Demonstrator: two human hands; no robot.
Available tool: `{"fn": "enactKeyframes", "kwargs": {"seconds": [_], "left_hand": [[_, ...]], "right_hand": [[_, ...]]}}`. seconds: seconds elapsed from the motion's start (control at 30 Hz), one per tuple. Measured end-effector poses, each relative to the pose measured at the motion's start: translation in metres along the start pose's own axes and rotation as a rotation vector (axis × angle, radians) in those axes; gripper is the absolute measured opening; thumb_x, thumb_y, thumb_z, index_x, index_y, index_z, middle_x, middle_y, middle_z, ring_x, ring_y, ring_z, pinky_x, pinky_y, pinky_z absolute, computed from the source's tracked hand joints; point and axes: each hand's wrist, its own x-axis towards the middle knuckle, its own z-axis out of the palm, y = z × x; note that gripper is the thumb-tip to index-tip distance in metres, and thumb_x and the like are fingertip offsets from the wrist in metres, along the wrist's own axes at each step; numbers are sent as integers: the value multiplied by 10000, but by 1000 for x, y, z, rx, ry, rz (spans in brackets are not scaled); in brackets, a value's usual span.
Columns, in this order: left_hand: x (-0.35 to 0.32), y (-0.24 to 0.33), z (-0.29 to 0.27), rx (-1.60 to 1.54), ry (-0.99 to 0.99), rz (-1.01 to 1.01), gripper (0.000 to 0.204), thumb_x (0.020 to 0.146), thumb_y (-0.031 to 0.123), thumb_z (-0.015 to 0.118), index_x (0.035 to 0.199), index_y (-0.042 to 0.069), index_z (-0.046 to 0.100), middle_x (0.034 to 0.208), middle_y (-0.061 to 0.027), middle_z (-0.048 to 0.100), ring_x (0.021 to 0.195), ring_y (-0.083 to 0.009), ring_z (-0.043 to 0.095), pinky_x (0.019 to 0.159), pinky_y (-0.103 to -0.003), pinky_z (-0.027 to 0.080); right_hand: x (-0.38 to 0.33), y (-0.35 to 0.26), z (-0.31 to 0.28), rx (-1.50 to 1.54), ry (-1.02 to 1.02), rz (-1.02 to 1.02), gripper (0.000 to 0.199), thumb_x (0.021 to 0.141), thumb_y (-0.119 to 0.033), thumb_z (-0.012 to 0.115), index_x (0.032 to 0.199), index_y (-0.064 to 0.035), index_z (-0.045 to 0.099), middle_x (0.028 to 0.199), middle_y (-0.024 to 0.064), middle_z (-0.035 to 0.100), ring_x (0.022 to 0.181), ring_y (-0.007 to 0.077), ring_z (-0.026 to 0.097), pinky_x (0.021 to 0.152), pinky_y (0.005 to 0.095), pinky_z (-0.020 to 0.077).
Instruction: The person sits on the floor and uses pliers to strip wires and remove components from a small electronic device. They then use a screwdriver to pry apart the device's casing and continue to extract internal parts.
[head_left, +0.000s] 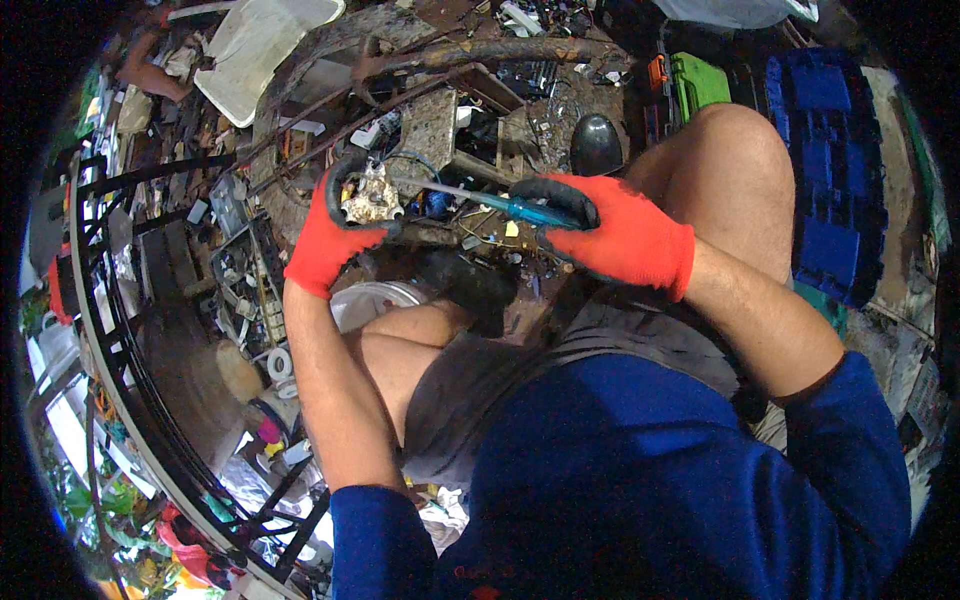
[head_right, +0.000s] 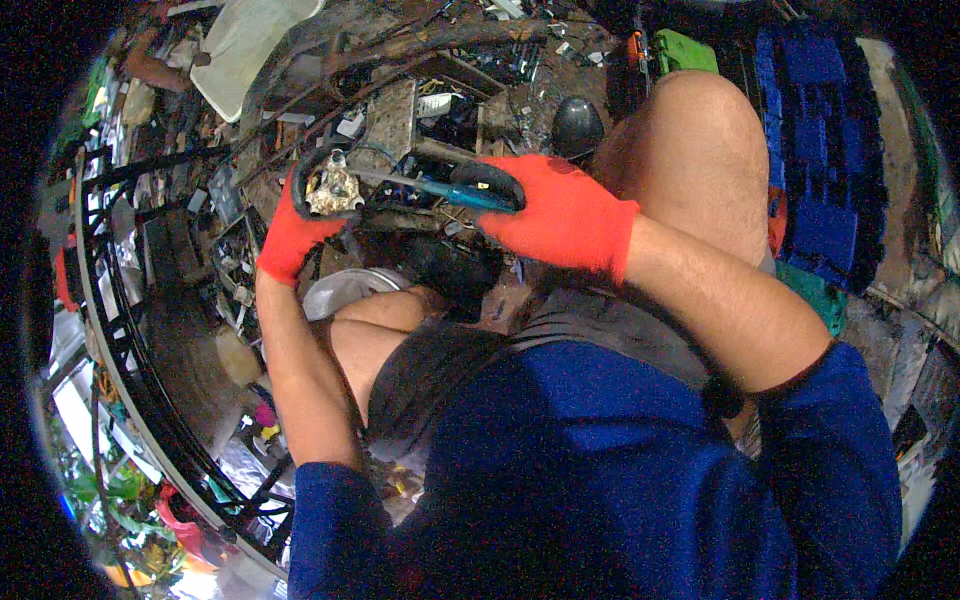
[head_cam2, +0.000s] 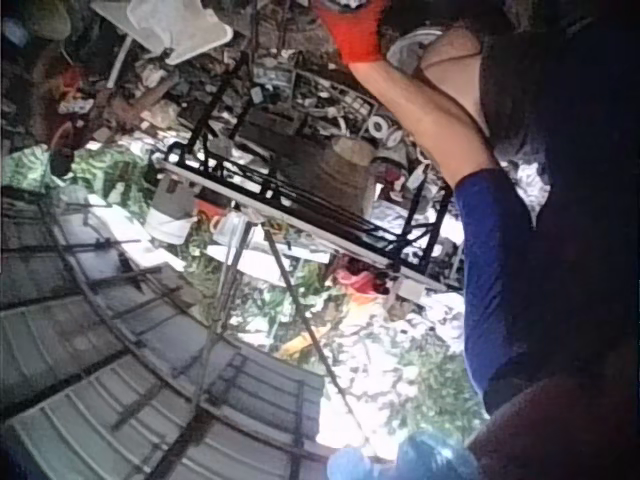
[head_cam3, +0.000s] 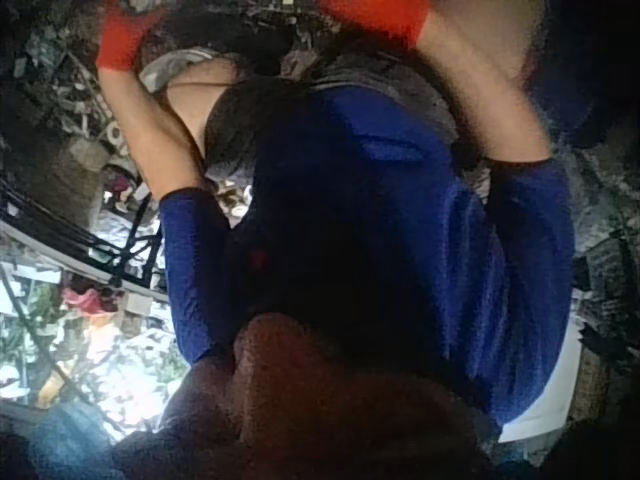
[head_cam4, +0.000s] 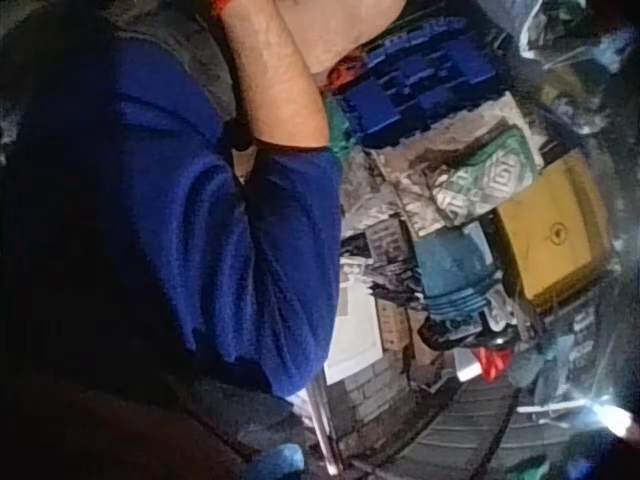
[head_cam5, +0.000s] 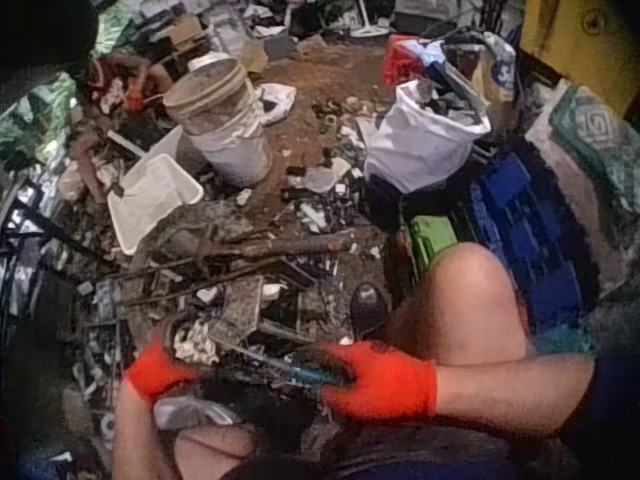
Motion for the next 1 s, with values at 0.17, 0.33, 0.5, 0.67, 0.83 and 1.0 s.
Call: {"fn": "enactKeyframes", "kwargs": {"seconds": [0.17, 0.33, 0.5, 0.67, 0.83, 1.0], "left_hand": [[1, 3, 0, -9, -19, -33, 898, 572, 70, 869, 1377, 54, 471, 1318, -110, 537, 1234, -241, 507, 1078, -374, 397], [2, 4, -3, 10, -42, -37, 881, 575, 67, 857, 1370, 53, 477, 1318, -106, 539, 1229, -245, 510, 1076, -374, 396], [4, 5, -1, -6, -30, -13, 883, 570, 68, 851, 1370, 52, 477, 1323, -109, 538, 1245, -249, 507, 1088, -372, 389], [3, 1, -2, -9, -24, 4, 883, 574, 65, 850, 1373, 52, 475, 1323, -110, 537, 1256, -251, 503, 1092, -376, 385], [4, 0, -3, 48, -59, -2, 898, 587, 39, 839, 1394, 53, 447, 1358, -108, 511, 1271, -243, 492, 1100, -375, 379], [0, -5, -4, -60, -87, -19, 944, 620, 15, 817, 1452, 60, 372, 1406, -107, 471, 1306, -223, 459, 1109, -360, 372]], "right_hand": [[1, 1, 1, 18, -19, -4, 414, 820, -215, 650, 1207, -68, 633, 994, 196, 703, 901, 324, 695, 816, 393, 544], [2, -8, 0, -28, -51, 3, 398, 825, -188, 640, 1205, -73, 629, 1011, 204, 694, 932, 351, 682, 836, 399, 537], [3, -8, 1, -33, -40, -6, 402, 825, -178, 639, 1214, -79, 624, 1056, 208, 686, 986, 362, 669, 860, 403, 529], [6, -5, 5, -57, -21, -20, 408, 822, -176, 642, 1219, -84, 624, 1066, 210, 684, 994, 364, 669, 864, 403, 528], [7, -6, 4, -34, -25, 34, 398, 833, -194, 650, 1206, -59, 629, 1065, 206, 688, 990, 339, 679, 863, 394, 532], [9, 7, 4, -5, 55, 2, 388, 842, -212, 653, 1191, -43, 635, 1057, 197, 694, 978, 331, 682, 862, 398, 532]]}}
